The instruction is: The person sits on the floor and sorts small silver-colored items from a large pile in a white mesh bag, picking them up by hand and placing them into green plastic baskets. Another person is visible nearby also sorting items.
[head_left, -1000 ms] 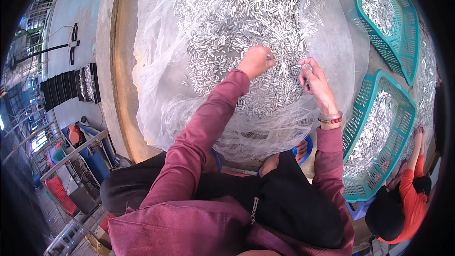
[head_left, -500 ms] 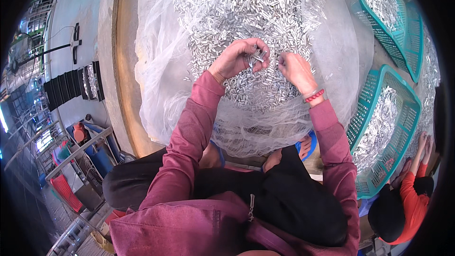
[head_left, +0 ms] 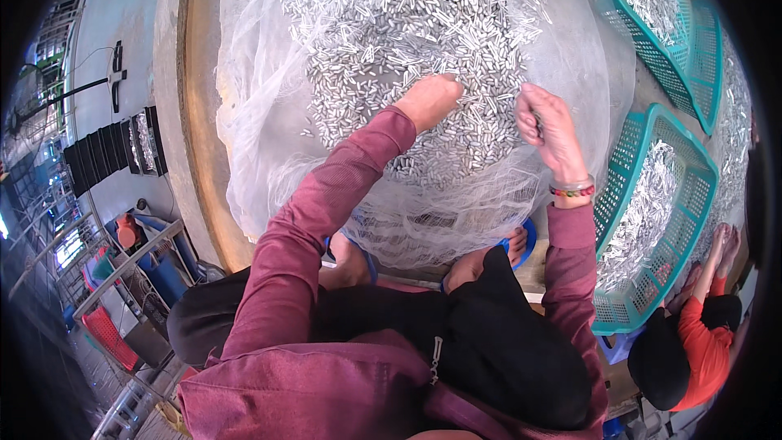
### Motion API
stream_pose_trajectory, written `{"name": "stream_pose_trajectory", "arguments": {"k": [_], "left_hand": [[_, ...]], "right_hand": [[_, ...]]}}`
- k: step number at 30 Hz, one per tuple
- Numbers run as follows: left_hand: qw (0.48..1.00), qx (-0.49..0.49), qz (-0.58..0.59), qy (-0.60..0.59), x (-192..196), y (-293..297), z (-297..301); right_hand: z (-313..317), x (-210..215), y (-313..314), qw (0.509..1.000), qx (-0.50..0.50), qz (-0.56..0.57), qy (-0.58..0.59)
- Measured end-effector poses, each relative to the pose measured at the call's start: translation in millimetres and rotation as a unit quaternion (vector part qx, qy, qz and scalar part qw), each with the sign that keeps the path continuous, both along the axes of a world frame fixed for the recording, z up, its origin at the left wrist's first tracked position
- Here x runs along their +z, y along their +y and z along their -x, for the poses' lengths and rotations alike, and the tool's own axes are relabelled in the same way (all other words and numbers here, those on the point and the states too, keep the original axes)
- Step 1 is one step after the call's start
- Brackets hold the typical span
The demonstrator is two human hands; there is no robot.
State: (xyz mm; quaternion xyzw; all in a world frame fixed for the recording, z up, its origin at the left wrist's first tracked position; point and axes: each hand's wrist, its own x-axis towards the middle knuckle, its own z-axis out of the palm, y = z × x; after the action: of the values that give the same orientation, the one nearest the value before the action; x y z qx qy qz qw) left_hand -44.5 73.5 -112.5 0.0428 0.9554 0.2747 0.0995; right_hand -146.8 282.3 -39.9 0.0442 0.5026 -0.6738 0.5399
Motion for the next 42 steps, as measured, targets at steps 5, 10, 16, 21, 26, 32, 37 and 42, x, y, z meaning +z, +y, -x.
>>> {"name": "stream_pose_trajectory", "arguments": {"k": [5,10,16,21,26,32,37,42], "left_hand": [[0.995,0.062,-0.052,-0.064,20.6,-18.0,0.1],[0.732,0.276,-0.595,-0.185,71.5,-41.5,-13.6],[0.661,0.233,-0.696,-0.155,83.1,-40.0,-3.5],[0.914,0.108,-0.375,-0.112,52.4,-17.5,15.7],[0.988,0.066,-0.001,-0.14,24.6,33.3,7.9],[0.988,0.096,-0.057,-0.105,26.5,15.5,11.1],[0.793,0.226,-0.527,-0.206,61.7,-33.9,-1.0],[0.694,0.232,-0.647,-0.214,78.7,-38.1,1.1]], "right_hand": [[-26.1,-40.3,-33.5,0.769,0.161,-0.152,0.6],[-33.6,-56.6,-38.2,0.589,0.3,-0.232,0.714],[-12.9,-19.2,-26.6,0.923,0.132,-0.137,0.335],[-4.2,6.3,8.2,0.985,-0.029,0.167,-0.034],[-2.5,25.5,16.6,0.959,-0.027,0.277,-0.047],[13.0,8.2,8.4,0.969,0.107,-0.095,0.203],[-7.0,-37.9,-15.3,0.728,0.232,-0.258,0.592],[-17.9,-40.9,-26.8,0.7,0.222,-0.279,0.619]]}}
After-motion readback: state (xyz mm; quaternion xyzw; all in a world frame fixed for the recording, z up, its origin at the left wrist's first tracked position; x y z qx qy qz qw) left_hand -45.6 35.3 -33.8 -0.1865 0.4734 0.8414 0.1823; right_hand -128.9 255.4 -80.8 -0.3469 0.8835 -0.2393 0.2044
